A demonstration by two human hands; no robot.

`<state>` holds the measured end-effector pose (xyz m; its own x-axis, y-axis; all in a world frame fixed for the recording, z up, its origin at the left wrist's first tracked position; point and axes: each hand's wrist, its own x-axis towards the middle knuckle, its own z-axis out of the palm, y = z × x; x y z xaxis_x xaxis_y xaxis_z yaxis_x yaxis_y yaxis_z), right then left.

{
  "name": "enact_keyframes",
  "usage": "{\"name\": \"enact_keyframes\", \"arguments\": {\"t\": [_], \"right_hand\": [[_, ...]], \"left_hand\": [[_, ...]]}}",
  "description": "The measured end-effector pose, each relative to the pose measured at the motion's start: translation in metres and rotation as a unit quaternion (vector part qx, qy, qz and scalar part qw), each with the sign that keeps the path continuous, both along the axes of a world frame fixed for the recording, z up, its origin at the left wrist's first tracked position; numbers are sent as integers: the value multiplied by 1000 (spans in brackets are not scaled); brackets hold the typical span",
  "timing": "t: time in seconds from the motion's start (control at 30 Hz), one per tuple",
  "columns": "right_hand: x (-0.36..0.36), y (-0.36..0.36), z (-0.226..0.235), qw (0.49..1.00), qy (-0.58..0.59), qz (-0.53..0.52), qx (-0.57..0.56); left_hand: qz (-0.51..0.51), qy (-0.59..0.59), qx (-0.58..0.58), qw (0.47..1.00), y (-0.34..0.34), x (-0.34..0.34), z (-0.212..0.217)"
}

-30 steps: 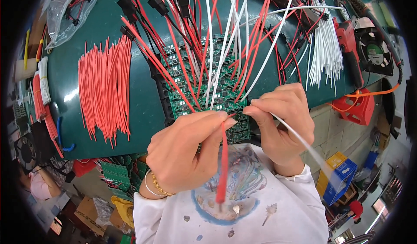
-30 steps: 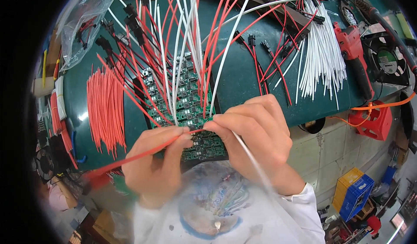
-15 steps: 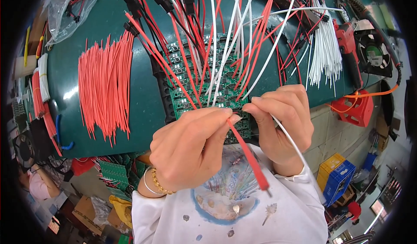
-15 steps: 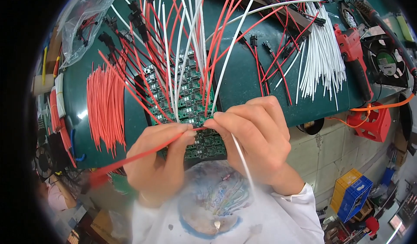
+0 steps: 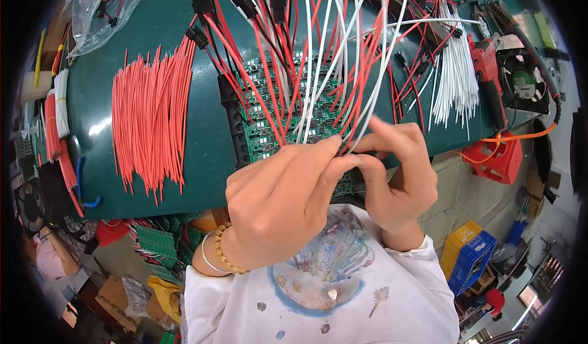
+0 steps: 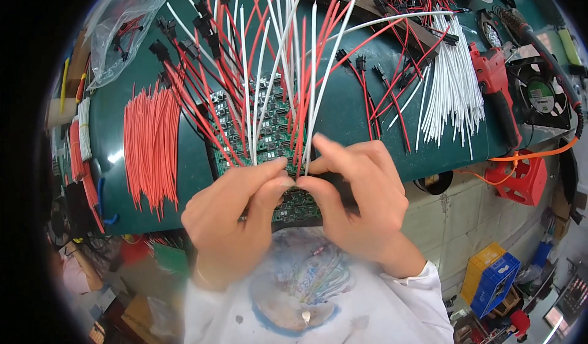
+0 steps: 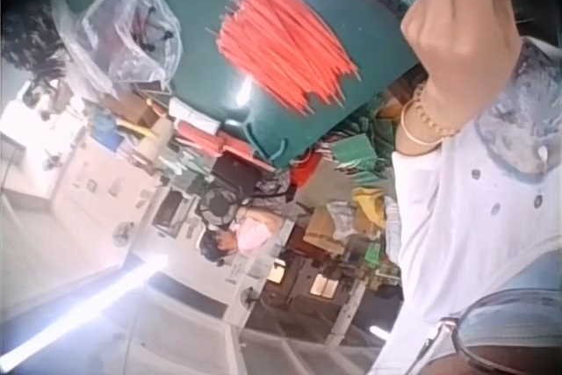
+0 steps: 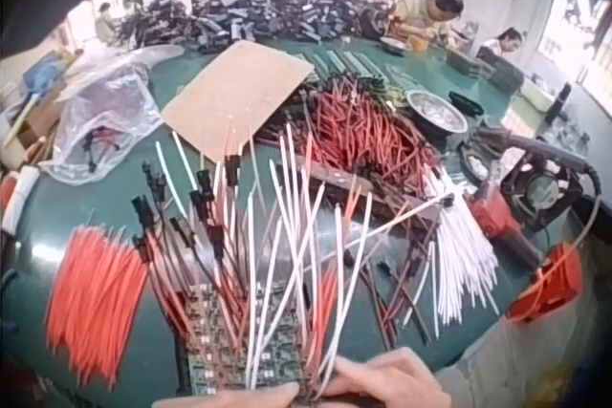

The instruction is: The person inserts color-coded wires into connectors on an array of circuit boards by hand.

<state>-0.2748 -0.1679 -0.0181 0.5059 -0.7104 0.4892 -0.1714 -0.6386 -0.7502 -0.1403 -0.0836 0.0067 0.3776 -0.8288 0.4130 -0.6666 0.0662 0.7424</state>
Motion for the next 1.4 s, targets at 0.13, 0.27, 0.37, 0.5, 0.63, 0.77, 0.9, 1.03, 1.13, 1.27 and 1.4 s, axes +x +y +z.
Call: {"name": "enact_keyframes", "arguments": {"t": [0.13,0.27,0.37,0.5,0.63,0.77,0.9,1.03,1.13,1.27,1.4], "right_hand": [[-27,-30,5,974,79,-200,-67],[-61,-87,12,896,260,-336,-133],[-55,-105,7,841,393,-327,-176],[-45,-113,19,851,408,-325,-56],[-66,-126,26,816,491,-301,-51],[-72,-129,26,829,487,-269,-66],[-71,-132,19,838,480,-244,-86],[-61,-123,27,819,498,-272,-82],[-62,-123,24,833,480,-267,-66],[-79,-124,22,922,300,-216,114],[-84,-121,25,942,172,-206,200]], "left_hand": [[108,-24,-3,994,27,18,5],[349,-84,165,919,66,90,8],[333,-104,232,908,72,118,-11],[283,-30,294,912,74,135,0],[175,3,363,915,63,150,17],[135,20,365,921,61,161,20],[131,21,371,919,64,164,24],[77,-85,392,913,62,170,31],[97,-3,379,920,66,180,28],[123,138,230,956,96,192,22],[126,213,134,960,101,179,20]]}}
